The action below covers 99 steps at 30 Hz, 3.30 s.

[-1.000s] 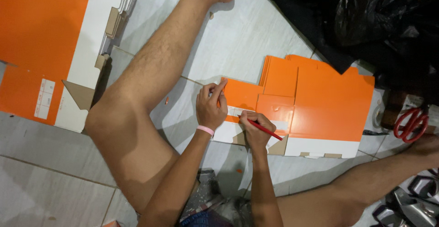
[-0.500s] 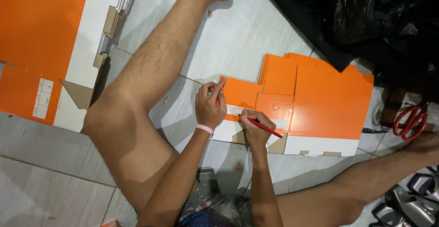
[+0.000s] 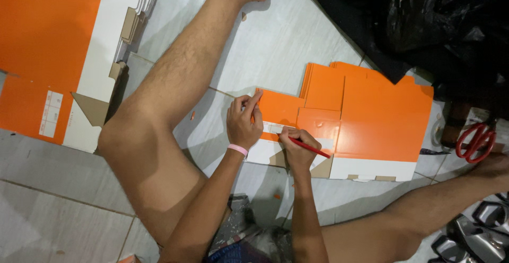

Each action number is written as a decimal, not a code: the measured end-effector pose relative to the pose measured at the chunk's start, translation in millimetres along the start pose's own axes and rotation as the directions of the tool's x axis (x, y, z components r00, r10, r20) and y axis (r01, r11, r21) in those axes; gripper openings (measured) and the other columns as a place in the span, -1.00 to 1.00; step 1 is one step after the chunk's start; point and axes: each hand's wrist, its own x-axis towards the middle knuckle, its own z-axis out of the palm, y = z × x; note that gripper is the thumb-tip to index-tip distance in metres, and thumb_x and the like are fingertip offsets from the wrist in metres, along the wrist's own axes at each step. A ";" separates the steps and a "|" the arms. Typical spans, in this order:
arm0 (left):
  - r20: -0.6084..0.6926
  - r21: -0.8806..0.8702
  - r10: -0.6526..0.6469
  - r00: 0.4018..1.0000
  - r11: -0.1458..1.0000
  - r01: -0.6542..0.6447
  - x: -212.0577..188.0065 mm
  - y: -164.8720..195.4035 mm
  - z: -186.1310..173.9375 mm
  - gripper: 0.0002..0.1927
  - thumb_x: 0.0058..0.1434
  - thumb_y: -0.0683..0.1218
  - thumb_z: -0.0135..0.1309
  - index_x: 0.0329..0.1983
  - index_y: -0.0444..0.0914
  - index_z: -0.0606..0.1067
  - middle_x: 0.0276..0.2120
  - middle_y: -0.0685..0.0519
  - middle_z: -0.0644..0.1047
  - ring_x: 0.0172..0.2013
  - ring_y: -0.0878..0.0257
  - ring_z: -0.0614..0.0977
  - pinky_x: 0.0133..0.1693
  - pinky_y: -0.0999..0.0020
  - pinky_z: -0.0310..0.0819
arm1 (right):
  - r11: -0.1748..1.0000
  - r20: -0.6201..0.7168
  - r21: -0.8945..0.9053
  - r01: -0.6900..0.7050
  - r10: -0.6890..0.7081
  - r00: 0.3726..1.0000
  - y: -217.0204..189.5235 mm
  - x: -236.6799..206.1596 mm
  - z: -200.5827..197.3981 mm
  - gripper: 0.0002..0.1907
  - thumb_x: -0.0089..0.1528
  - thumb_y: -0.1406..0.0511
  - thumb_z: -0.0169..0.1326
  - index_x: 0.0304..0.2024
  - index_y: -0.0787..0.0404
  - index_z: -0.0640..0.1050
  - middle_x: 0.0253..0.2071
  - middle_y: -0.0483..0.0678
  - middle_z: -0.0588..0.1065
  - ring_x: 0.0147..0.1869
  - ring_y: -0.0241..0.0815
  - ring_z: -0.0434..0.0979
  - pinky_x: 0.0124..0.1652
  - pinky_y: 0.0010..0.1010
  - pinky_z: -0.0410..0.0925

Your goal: The person sits on the floor and uses a red pen to mark white labels on orange cardboard pieces. They handle the pieces one at a time, writing on each label before setting the piece aside.

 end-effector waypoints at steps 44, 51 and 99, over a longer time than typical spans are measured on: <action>-0.004 0.022 0.023 1.000 0.999 -0.023 -5.0 4.7 -2.2 -0.54 0.27 -0.22 0.04 0.22 -0.07 0.56 -0.15 0.05 0.48 -0.14 0.14 0.53 -0.01 0.18 0.40 | 0.996 -0.115 0.079 -0.049 0.058 0.992 3.3 -8.7 -18.9 -0.73 0.22 0.46 0.27 -0.55 0.37 0.50 -0.40 0.05 0.63 -0.35 -0.27 0.60 -0.25 -0.45 0.48; -0.003 0.021 0.029 1.000 0.999 -0.029 -6.4 5.7 4.2 -0.52 0.26 -0.22 0.04 0.24 -0.05 0.55 -0.15 0.03 0.47 -0.14 0.12 0.52 0.01 0.16 0.40 | 0.985 -0.104 0.170 -0.012 0.030 0.994 8.6 -7.4 -22.8 -0.74 0.25 0.48 0.23 -0.51 0.37 0.47 -0.39 0.07 0.62 -0.39 -0.32 0.54 -0.38 -0.52 0.40; 0.133 0.113 0.036 0.990 0.992 -0.052 -35.4 67.0 3.7 0.07 -0.05 0.42 0.31 0.36 -0.29 0.28 0.21 -0.26 0.28 0.27 -0.16 0.25 0.18 -0.26 0.05 | 0.956 -0.262 0.294 0.000 0.081 0.962 28.0 -53.9 -82.1 -0.73 0.26 0.46 0.22 -0.47 0.30 0.41 -0.33 0.13 0.59 -0.21 -0.14 0.67 -0.15 -0.35 0.55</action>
